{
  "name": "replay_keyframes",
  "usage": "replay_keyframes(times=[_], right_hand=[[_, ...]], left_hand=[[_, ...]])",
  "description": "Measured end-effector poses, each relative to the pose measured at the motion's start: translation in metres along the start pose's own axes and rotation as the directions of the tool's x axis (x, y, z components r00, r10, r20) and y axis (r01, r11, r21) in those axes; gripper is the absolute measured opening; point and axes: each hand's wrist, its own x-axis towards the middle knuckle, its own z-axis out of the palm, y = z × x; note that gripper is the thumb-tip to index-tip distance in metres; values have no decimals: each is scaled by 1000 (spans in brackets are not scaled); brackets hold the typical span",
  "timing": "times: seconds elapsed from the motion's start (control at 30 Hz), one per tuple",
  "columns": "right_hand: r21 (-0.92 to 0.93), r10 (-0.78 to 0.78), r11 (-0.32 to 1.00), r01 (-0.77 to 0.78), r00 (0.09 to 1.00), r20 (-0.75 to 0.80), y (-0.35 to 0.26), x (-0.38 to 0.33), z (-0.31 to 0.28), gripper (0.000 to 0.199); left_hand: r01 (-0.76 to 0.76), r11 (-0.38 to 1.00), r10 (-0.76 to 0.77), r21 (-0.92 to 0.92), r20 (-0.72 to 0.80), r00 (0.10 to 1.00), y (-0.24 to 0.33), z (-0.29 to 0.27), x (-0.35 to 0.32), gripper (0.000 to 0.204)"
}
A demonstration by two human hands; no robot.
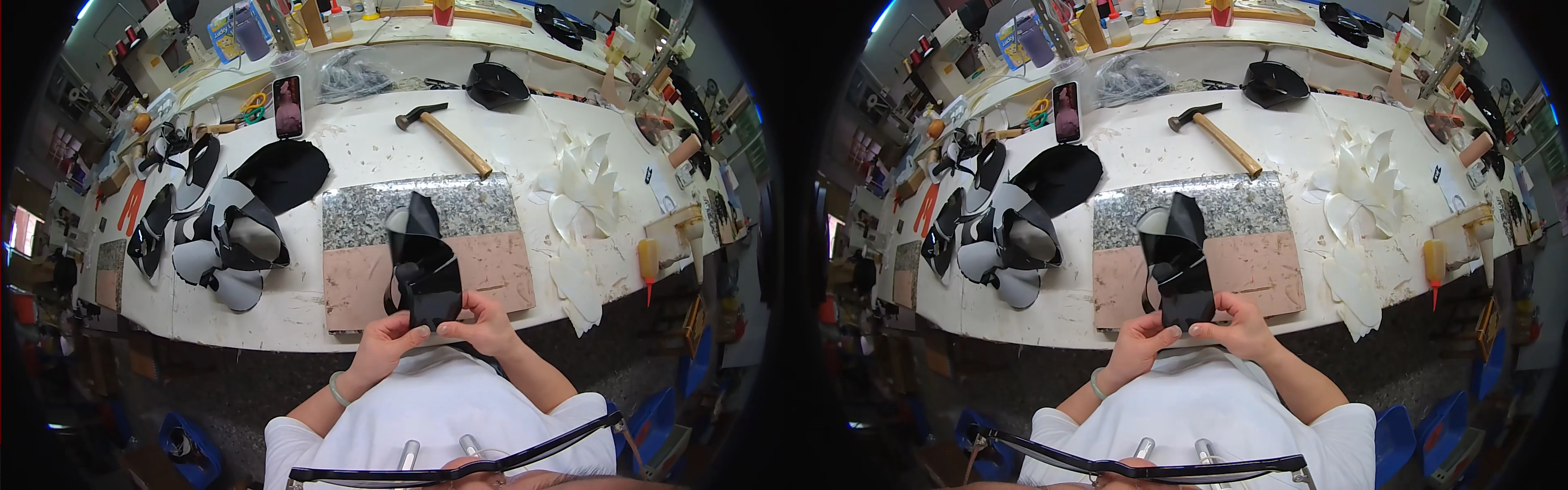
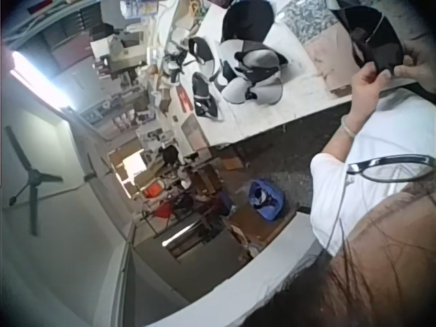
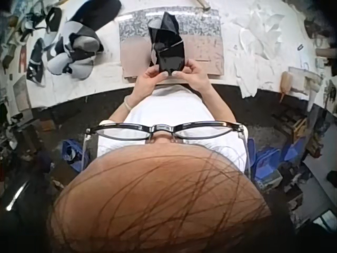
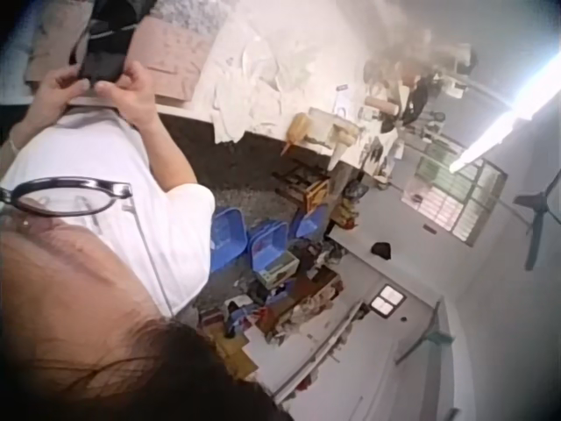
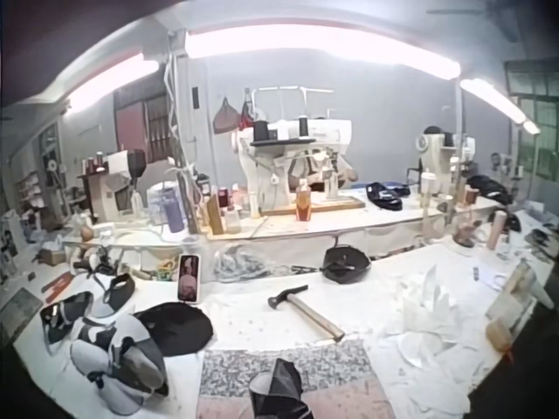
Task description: The person attaches white stiffener inserts to the inside of shoe upper components by hand and presses the edges together.
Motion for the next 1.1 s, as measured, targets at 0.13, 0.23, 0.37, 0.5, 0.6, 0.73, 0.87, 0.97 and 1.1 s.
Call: replay_keyframes(times=[0.13, 0.23, 0.37, 0.5, 0.6, 0.73, 0.87, 0.97, 1.1], right_hand=[[53, -40, 998, 36, 996, 74, -1, 1, 3, 31], [139, 140, 978, -154, 985, 105, -9, -1, 5, 33], [174, 154, 971, -167, 985, 83, -1, -5, 7, 34], [-55, -56, 997, 60, 996, 70, -4, -1, 0, 53], [-202, -246, 958, 205, 947, -208, -23, 4, -25, 70], [-698, -421, 673, 243, 902, -93, -55, 18, -27, 38], [-87, -122, 990, 108, 975, -187, -78, 16, -13, 13], [-36, -166, 986, 162, 967, -193, -57, 19, -18, 16], [84, -58, 994, 76, 978, -198, -46, 23, -18, 29]], left_hand=[[-127, 984, 131, 122, -23, 991, -12, -6, -1, 11], [-160, 935, 164, 316, 15, 986, -10, -12, -6, 10], [-208, 947, 195, 244, 75, 978, -8, -8, -5, 16], [-99, 977, 97, 191, 22, 995, -3, -8, -6, 17], [-204, 889, 181, 409, 95, 979, 2, -9, -9, 17], [-265, 840, 188, 473, 205, 961, 5, -7, -8, 16], [-274, 840, 198, 468, 206, 958, -10, -19, -6, 16], [-330, 834, 254, 442, 223, 941, -6, -18, -3, 17], [-312, 842, 227, 440, 236, 945, 7, -16, -2, 16]])
